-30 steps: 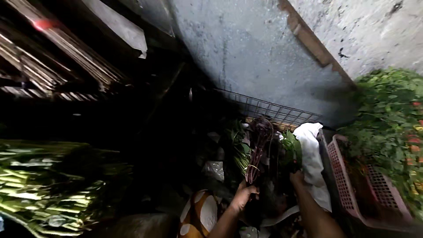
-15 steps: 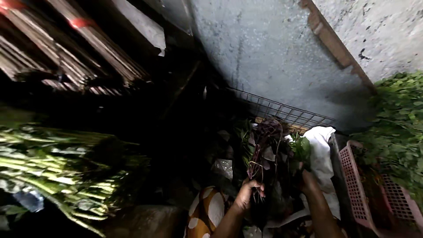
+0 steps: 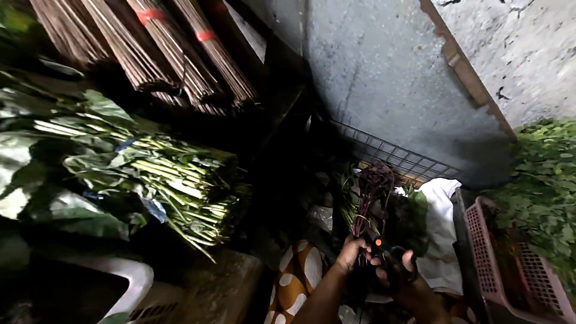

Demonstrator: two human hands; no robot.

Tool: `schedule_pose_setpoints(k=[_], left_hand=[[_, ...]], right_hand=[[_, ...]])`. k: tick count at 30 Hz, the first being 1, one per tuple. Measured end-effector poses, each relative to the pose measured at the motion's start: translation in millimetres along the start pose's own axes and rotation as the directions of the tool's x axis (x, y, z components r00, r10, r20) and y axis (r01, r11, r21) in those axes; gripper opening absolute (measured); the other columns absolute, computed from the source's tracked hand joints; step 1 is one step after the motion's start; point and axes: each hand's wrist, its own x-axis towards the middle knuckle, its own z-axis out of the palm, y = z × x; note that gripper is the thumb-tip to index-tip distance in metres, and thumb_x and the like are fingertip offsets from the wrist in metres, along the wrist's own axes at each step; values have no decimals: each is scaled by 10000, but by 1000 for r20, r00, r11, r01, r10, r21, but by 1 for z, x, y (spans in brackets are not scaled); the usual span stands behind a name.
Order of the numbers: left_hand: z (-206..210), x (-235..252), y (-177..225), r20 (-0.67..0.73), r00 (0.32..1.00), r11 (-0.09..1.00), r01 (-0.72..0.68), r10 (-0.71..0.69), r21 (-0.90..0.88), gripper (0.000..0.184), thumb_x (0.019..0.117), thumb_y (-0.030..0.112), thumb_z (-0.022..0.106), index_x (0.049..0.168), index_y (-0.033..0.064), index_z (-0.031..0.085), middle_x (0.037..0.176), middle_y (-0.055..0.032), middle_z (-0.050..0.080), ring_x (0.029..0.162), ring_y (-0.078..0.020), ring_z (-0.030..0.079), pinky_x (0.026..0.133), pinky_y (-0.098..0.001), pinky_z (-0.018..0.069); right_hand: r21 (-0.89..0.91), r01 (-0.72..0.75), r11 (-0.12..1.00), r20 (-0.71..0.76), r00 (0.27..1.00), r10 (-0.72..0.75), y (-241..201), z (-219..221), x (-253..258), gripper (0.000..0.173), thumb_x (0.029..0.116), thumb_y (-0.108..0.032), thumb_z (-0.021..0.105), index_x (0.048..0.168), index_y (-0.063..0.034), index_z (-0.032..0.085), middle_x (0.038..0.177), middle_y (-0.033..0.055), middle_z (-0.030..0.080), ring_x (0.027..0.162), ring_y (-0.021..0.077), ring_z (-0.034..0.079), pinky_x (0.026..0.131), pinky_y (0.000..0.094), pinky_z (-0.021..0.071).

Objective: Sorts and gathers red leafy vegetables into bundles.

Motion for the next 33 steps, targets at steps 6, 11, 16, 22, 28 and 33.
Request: schedule_pose_setpoints(k=[6, 11, 16, 22, 28, 33], left_hand=[[0, -1, 0, 15, 1000, 1000, -10, 10, -6, 397, 807, -15, 553, 1202, 6, 512, 710, -71, 624, 573, -159, 622, 543, -309, 550], [-4, 2, -2, 22, 1000, 1000, 2, -1, -26, 402, 801, -6, 564, 1200, 3, 514, 699, -84, 623, 567, -176, 622, 541, -322, 550], [-5, 5, -2, 27, 1000, 999, 5, -3, -50, 365, 786, 1, 570, 1148, 2, 524, 688, -87, 625, 551, -178, 618, 527, -321, 542], [-5, 2, 1, 34, 999, 997, 29, -27, -69, 294, 817, 21, 543, 1110, 14, 523, 688, -83, 632, 557, -176, 626, 537, -322, 551], [-6, 3, 1, 38, 999, 994, 39, -36, -98, 239, 834, 15, 515, 1073, 14, 521, 686, -89, 627, 527, -176, 615, 502, -310, 545], [-6, 2, 3, 58, 997, 989, 61, -54, -136, 188, 864, 37, 491, 1047, 18, 528, 717, -105, 648, 543, -190, 629, 518, -327, 557]], right_hand=[[97, -14, 995, 6, 1000, 14, 0, -1, 11, 764, 749, -770, 696, 1179, -139, 681, 998, 28, 707, 705, 84, 642, 640, 220, 556], [93, 2, 996, 43, 999, -6, -1, -4, 17, 736, 769, -751, 693, 1154, -124, 683, 998, 20, 702, 684, 64, 621, 625, 194, 538], [86, 55, 995, 74, 995, -61, 2, -8, 24, 729, 756, -686, 756, 1202, -118, 653, 1032, 47, 707, 666, 71, 645, 592, 191, 550], [118, 67, 991, 67, 995, -75, 5, -10, 23, 651, 798, -618, 764, 1190, -109, 660, 1031, 42, 705, 689, 74, 654, 621, 193, 563], [6, 227, 974, -47, 973, -227, -2, -17, 16, 571, 903, -582, 684, 1164, -74, 672, 857, 43, 705, 698, 108, 670, 693, 251, 589], [-622, -274, 733, -652, 699, -292, -31, -40, 26, 471, 1097, -376, 450, 1373, -2, 532, 1002, 135, 663, 828, 211, 656, 736, 391, 571]])
